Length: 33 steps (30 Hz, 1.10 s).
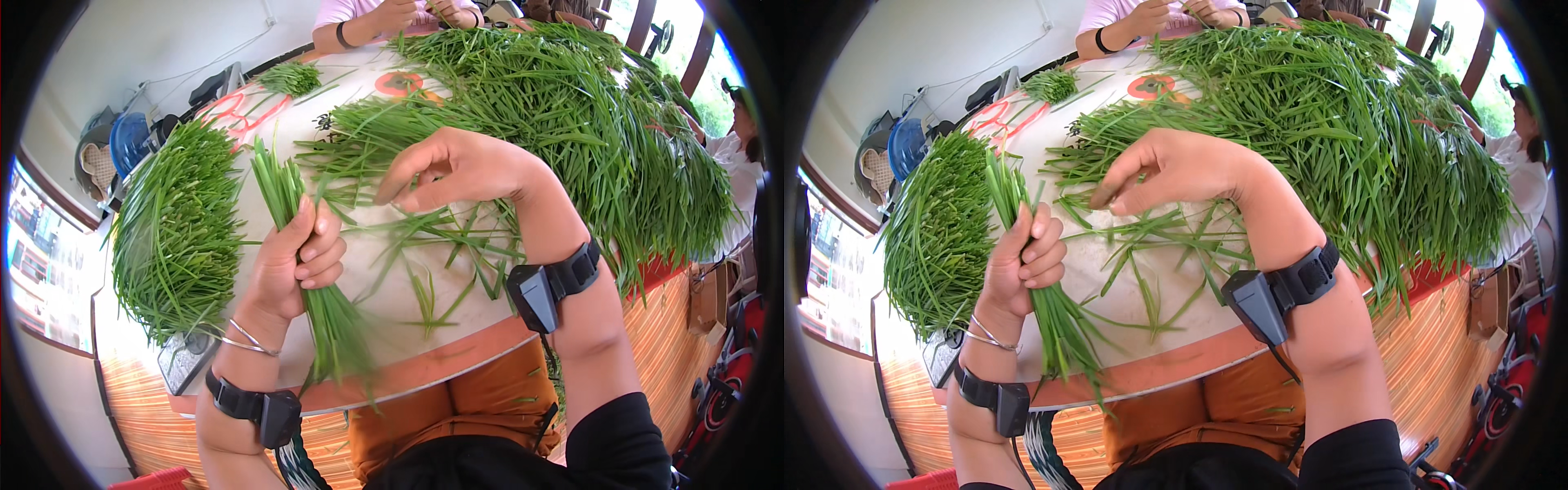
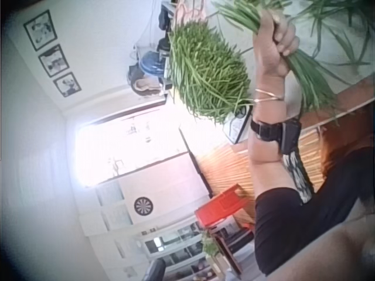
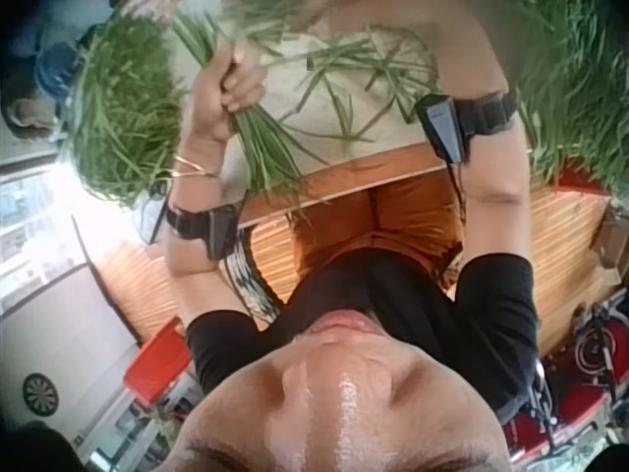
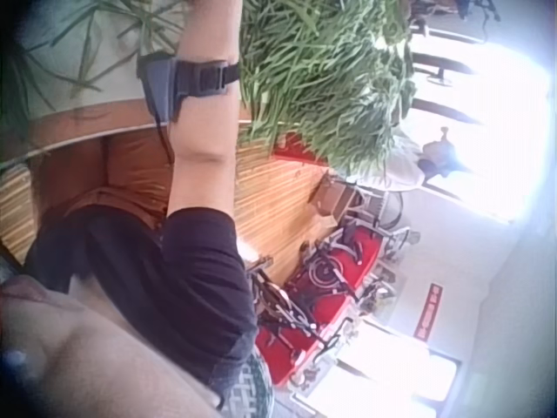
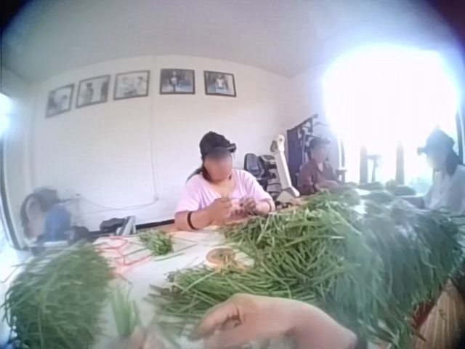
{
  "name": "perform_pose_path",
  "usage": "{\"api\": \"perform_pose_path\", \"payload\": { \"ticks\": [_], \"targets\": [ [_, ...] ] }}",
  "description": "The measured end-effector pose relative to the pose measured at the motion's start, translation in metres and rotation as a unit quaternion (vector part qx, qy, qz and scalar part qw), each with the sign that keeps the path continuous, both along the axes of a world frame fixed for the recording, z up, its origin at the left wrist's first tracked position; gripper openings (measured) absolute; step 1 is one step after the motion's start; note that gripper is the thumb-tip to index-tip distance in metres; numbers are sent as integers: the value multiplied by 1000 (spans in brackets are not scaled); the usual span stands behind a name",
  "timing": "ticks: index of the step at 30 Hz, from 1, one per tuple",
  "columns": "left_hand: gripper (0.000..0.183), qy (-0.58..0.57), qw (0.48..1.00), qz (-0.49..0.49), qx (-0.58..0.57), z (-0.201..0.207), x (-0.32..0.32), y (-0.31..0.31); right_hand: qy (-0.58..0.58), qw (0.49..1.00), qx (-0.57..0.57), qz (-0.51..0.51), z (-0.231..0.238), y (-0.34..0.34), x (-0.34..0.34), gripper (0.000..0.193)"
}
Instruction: The person sorts through a bundle of green stalks by hand, picking out individual pieces from a pile and placing them onto a round table.
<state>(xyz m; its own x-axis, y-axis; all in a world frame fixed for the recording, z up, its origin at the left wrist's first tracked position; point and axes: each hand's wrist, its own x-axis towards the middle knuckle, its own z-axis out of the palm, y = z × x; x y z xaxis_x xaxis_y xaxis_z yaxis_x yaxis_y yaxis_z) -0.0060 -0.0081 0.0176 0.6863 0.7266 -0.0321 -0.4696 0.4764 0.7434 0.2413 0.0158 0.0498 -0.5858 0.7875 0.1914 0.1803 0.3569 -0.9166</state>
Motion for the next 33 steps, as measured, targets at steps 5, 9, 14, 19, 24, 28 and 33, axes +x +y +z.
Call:
{"api": "perform_pose_path", "payload": {
  "ticks": [5,9,14,19,24,28,33],
  "targets": [
    [21,4,999,-13,38,-1,0,2,-270,961,37,-41,-10,4,10,22],
    [16,78,995,62,25,4,3,-1,-390,917,60,-53,-8,1,6,17],
    [19,64,994,93,5,-3,4,3,-132,986,73,-73,-16,12,8,14],
    [23,71,988,134,4,-8,5,4,26,999,-15,-36,-14,16,3,11],
    [30,152,971,174,57,1,11,-3,44,998,-52,-10,-20,13,-15,11],
    [32,155,969,176,81,0,17,-5,2,997,-78,13,-22,4,-26,16],
    [39,171,961,206,68,-4,11,-1,-41,997,-66,30,-23,3,-22,17]
  ]
}}
